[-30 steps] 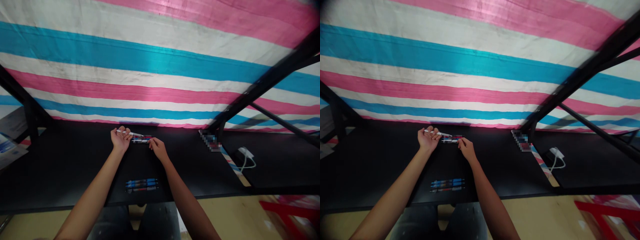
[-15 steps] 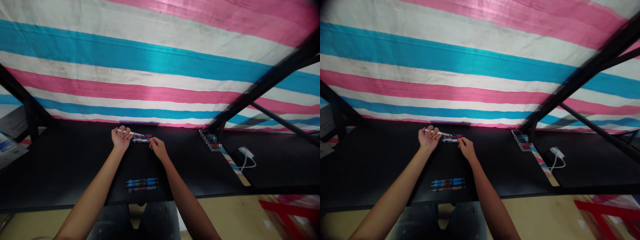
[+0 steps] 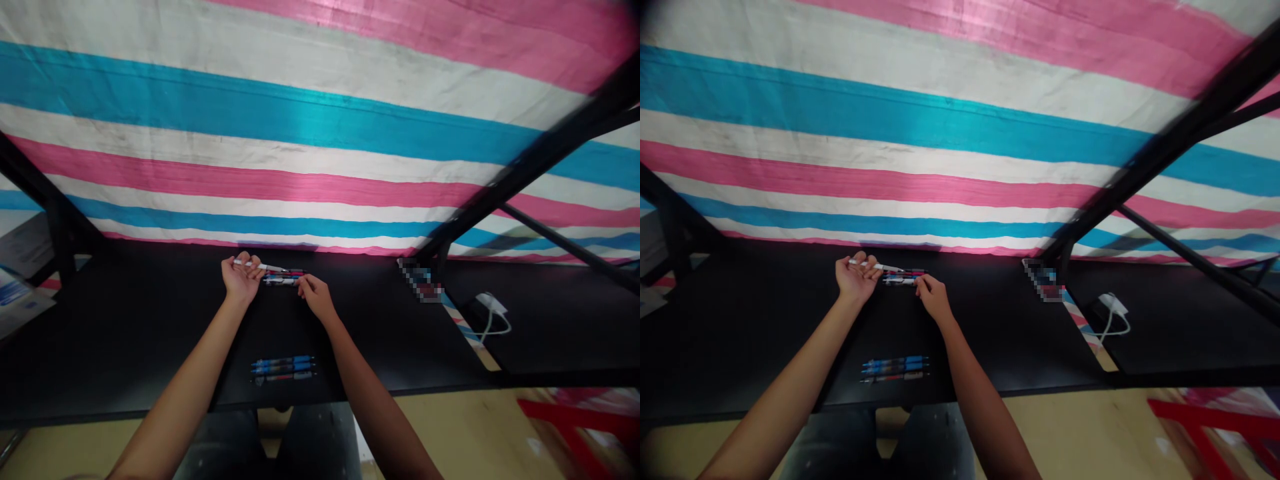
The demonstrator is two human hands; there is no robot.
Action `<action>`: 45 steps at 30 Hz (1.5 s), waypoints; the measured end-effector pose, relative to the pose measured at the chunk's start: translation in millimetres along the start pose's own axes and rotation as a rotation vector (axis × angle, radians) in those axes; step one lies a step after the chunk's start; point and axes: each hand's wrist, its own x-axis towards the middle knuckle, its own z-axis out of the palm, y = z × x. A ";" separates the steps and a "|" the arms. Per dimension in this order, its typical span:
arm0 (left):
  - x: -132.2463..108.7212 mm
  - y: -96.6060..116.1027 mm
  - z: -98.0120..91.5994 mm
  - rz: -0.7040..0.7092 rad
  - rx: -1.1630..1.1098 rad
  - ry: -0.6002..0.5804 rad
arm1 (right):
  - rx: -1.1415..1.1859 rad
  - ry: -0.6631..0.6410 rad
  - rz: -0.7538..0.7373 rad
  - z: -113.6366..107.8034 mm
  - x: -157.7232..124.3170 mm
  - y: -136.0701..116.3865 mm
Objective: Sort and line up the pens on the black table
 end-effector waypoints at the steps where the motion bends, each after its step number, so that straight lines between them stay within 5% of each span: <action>1: 0.0 0.2 0.0 0.001 -0.003 0.004 | -0.006 0.001 -0.001 0.0 0.2 0.4; 15: -2.1 0.2 2.6 -0.021 0.024 -0.008 | 0.000 0.007 -0.011 -0.6 -0.7 -3.4; 24: -8.1 -15.3 10.8 -0.117 0.244 -0.182 | 0.205 -0.035 -0.022 5.5 -1.9 -4.2; 38: -9.7 -25.3 9.8 -0.099 0.511 -0.315 | 0.082 -0.056 -0.024 -4.8 -1.3 -10.8; 45: 5.4 -9.3 -4.9 0.079 0.853 -0.252 | 0.096 0.141 -0.015 -18.2 6.4 -0.3</action>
